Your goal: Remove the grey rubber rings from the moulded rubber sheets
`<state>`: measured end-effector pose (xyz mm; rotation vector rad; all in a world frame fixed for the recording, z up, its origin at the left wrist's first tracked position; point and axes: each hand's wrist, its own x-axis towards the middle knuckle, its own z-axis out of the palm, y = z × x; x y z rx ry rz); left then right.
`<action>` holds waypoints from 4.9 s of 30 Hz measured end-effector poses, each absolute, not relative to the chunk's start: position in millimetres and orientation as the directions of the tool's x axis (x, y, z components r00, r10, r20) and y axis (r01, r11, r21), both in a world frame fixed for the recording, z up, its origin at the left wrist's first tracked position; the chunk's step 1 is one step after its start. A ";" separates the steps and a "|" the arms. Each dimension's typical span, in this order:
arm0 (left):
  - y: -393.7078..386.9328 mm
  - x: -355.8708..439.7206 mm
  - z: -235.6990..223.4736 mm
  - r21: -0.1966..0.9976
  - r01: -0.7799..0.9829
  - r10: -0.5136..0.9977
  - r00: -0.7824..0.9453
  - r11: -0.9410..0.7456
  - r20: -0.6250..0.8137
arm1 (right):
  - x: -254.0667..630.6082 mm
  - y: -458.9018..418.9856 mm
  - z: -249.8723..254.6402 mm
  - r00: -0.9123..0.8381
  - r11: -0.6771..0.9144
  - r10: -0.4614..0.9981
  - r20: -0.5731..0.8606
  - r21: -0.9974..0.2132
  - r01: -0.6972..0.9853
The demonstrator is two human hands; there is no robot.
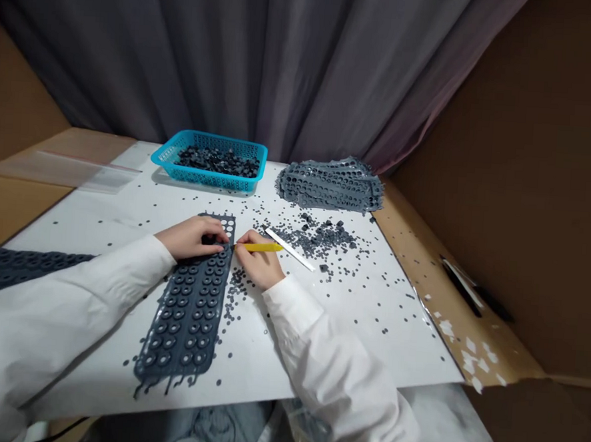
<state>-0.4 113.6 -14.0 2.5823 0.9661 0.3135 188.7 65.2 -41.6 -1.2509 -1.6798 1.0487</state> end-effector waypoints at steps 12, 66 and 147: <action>112.2 -1.8 -17.9 0.453 0.560 0.658 0.749 -0.694 0.083 | 186.7 66.2 -51.9 -0.179 0.079 0.983 0.038 -0.970 0.230; 95.0 10.2 -6.8 0.337 0.544 0.577 0.816 -0.768 -0.003 | 184.7 63.8 -35.2 -0.229 0.109 0.973 0.039 -0.946 0.304; 43.2 6.6 13.4 0.927 0.017 0.734 0.605 0.375 -0.309 | 182.3 48.6 -37.0 -0.171 -0.051 0.982 -0.081 -0.983 0.177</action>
